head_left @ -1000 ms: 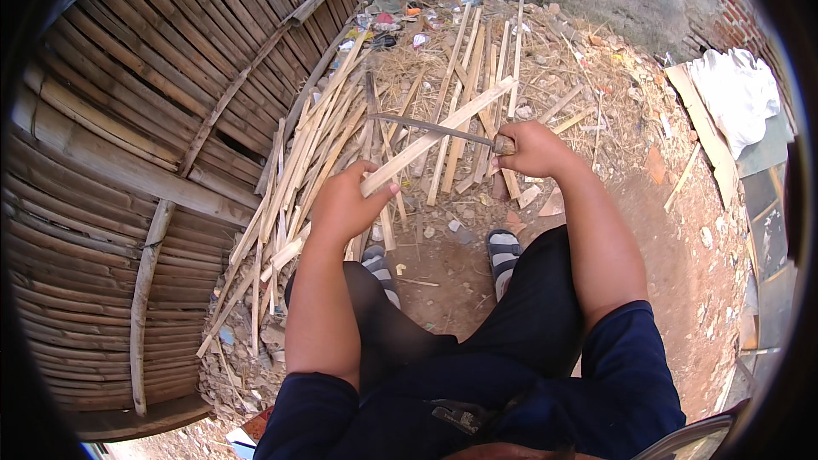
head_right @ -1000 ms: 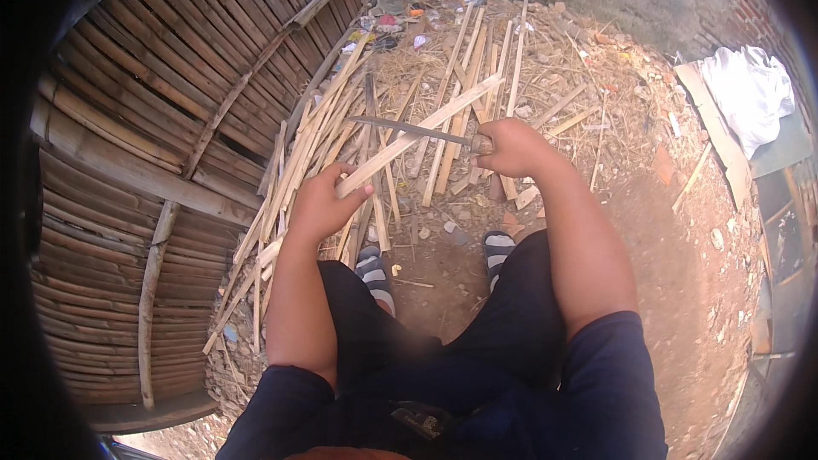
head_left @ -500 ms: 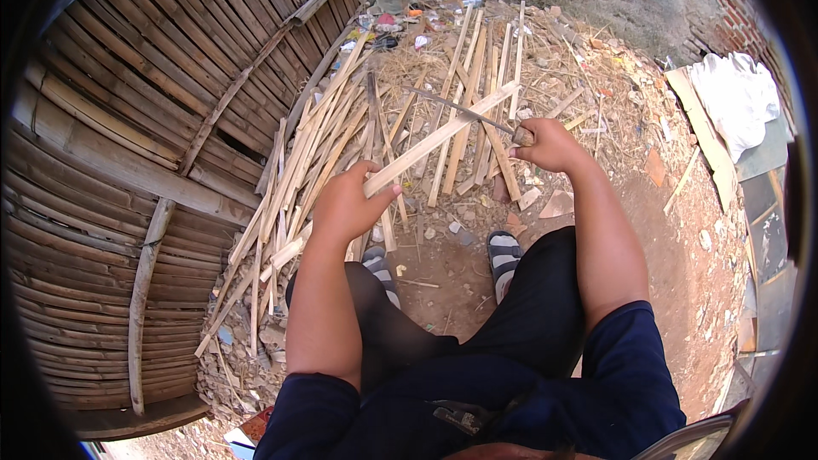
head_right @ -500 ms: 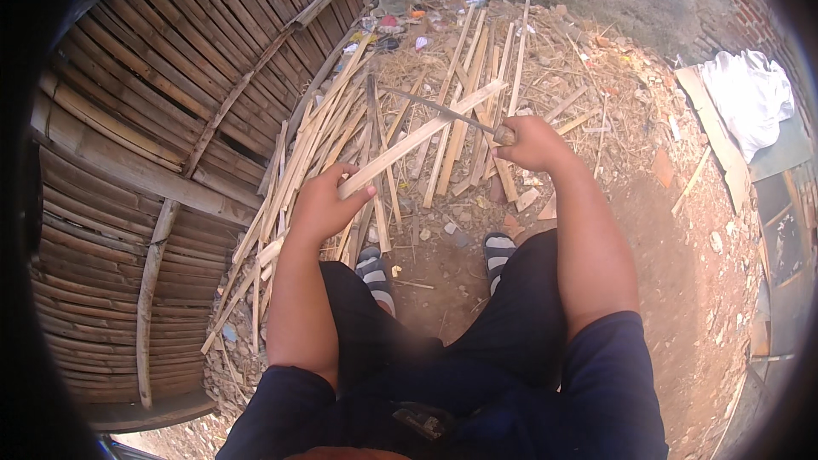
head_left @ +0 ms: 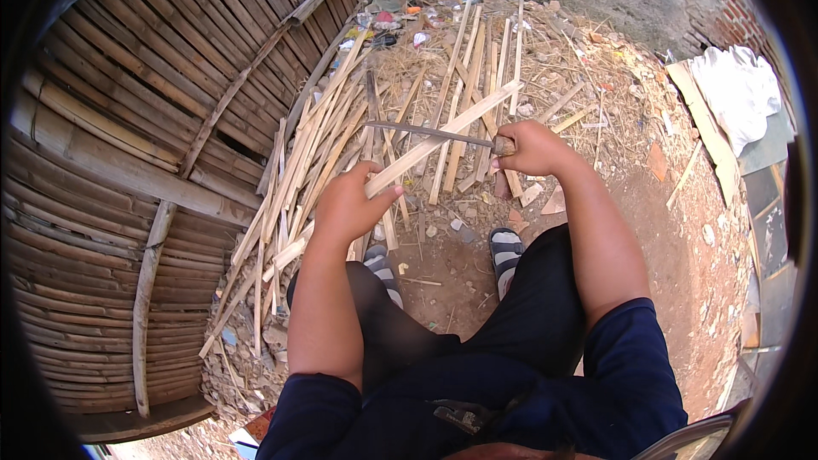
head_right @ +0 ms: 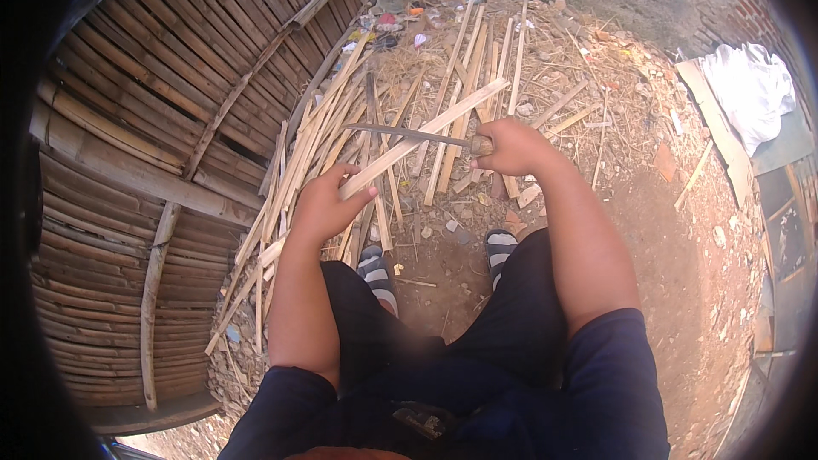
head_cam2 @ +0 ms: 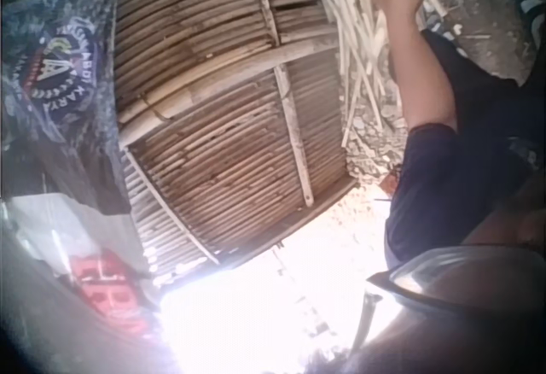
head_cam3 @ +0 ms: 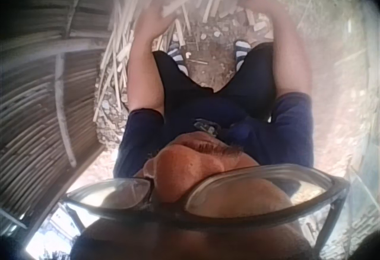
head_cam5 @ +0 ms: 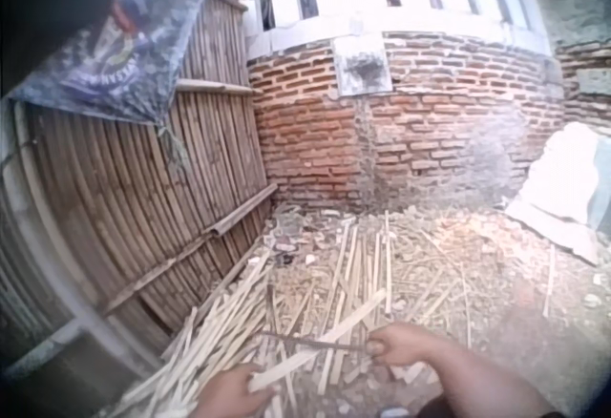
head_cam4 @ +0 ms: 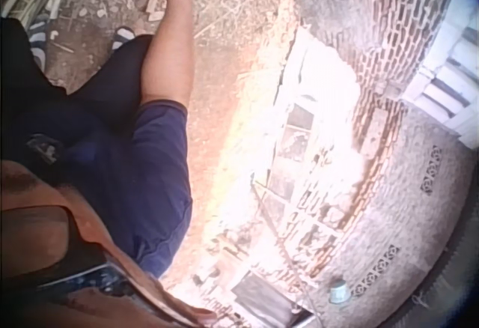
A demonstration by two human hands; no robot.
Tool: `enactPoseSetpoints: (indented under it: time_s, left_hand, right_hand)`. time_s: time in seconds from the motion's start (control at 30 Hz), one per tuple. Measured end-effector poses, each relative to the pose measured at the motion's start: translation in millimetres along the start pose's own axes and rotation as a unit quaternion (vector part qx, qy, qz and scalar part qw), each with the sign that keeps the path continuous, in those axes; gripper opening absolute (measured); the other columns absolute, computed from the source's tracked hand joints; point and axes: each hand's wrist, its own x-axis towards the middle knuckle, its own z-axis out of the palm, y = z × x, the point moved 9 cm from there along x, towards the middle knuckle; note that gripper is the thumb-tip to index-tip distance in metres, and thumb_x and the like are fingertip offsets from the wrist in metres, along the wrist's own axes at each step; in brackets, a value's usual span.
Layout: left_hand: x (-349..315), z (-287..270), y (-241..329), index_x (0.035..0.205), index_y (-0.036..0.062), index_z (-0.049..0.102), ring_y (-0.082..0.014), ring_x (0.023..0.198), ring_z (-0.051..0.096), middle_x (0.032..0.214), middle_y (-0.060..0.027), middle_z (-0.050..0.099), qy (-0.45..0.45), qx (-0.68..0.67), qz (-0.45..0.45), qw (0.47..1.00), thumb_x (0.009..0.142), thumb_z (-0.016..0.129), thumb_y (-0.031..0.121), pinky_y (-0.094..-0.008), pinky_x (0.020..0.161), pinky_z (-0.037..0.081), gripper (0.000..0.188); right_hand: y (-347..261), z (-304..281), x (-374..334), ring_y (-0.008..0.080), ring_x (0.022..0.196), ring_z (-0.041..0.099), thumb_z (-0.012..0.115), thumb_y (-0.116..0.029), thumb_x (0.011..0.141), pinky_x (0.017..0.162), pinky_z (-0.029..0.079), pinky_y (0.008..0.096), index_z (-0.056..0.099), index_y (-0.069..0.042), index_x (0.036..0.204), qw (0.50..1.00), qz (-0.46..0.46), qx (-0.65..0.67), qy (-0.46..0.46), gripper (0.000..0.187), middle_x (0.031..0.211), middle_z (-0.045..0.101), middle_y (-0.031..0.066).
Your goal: The person shaves a thin strip of wood using a curved blade, working over a pile of similar wood pieces.
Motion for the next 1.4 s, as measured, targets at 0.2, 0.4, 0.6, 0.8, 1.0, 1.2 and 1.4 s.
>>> enactPoseSetpoints:
  time_s: [0.2, 0.4, 0.6, 0.8, 1.0, 1.2, 1.4]
  left_hand:
    - [0.8, 2.3, -0.2, 0.13, 0.0073, 0.071, -0.0409, 0.101, 0.076, 0.109, -0.0261, 0.077, -0.012, 0.004, -0.007, 1.0, 0.086, 0.086, 0.049, -0.0462, 0.09, 0.057, 0.062]
    - [-0.6, 2.4, 0.2, 0.13, 0.0072, 0.071, -0.0394, 0.099, 0.076, 0.107, -0.0242, 0.078, -0.028, 0.007, -0.02, 0.999, 0.086, 0.087, 0.049, -0.0461, 0.089, 0.057, 0.063]
    - [0.9, 3.5, -1.1, 0.128, 0.0072, 0.072, -0.0382, 0.097, 0.076, 0.103, -0.0227, 0.078, -0.015, 0.008, -0.005, 1.0, 0.086, 0.087, 0.049, -0.0455, 0.087, 0.057, 0.062]
    - [0.9, 4.6, -0.8, 0.127, 0.0071, 0.072, -0.0377, 0.095, 0.076, 0.101, -0.0217, 0.078, -0.012, 0.02, -0.002, 1.0, 0.086, 0.086, 0.049, -0.0452, 0.085, 0.057, 0.06]
    - [0.4, 4.9, -1.1, 0.127, 0.0084, 0.072, -0.0386, 0.092, 0.076, 0.096, -0.0215, 0.077, -0.014, 0.026, 0.003, 1.0, 0.086, 0.086, 0.05, -0.0463, 0.083, 0.057, 0.06]
    - [-2.2, 6.8, 3.9, 0.129, 0.0094, 0.071, -0.0376, 0.091, 0.076, 0.092, -0.0206, 0.076, -0.04, 0.036, 0.013, 0.998, 0.086, 0.086, 0.049, -0.0467, 0.082, 0.057, 0.061]
    - [-1.7, 9.9, 2.3, 0.13, 0.0099, 0.07, -0.0351, 0.087, 0.076, 0.087, -0.0187, 0.075, -0.049, 0.018, 0.018, 0.998, 0.085, 0.086, 0.049, -0.0453, 0.08, 0.056, 0.061]
  right_hand:
    - [18.7, -1.0, 0.8, 0.043, 0.096, 0.072, 0.089, -0.035, 0.082, 0.087, 0.055, 0.0506, 0.073, 0.001, 0.104, 1.0, 0.014, 0.002, 0.019, 0.045, 0.096, 0.074, 0.0245]
    - [13.0, 0.7, 2.4, 0.0428, 0.097, 0.072, 0.089, -0.034, 0.082, 0.088, 0.055, 0.0504, 0.074, 0.001, 0.105, 1.0, 0.024, -0.004, 0.0, 0.044, 0.097, 0.074, 0.0244]
    - [13.0, 1.5, 2.6, 0.0427, 0.098, 0.072, 0.089, -0.033, 0.082, 0.088, 0.055, 0.0498, 0.074, 0.001, 0.105, 0.999, 0.033, -0.003, -0.012, 0.044, 0.097, 0.074, 0.0244]
    - [17.7, 5.4, 4.3, 0.0422, 0.098, 0.072, 0.089, -0.033, 0.082, 0.088, 0.055, 0.049, 0.075, 0.001, 0.104, 0.999, 0.034, -0.006, -0.013, 0.043, 0.098, 0.075, 0.0245]
    - [16.3, 8.4, 4.3, 0.0425, 0.097, 0.072, 0.089, -0.032, 0.081, 0.087, 0.055, 0.0489, 0.074, 0.001, 0.103, 0.999, 0.038, 0.006, -0.022, 0.042, 0.096, 0.075, 0.0243]
    - [20.0, 18.1, 9.6, 0.043, 0.097, 0.073, 0.089, -0.034, 0.081, 0.087, 0.055, 0.0493, 0.074, 0.002, 0.106, 0.999, 0.022, -0.006, -0.039, 0.046, 0.097, 0.075, 0.0253]
    - [13.6, 20.0, 9.2, 0.043, 0.102, 0.073, 0.089, -0.036, 0.082, 0.091, 0.055, 0.0486, 0.074, 0.005, 0.114, 0.998, 0.03, -0.011, -0.058, 0.054, 0.103, 0.076, 0.0272]
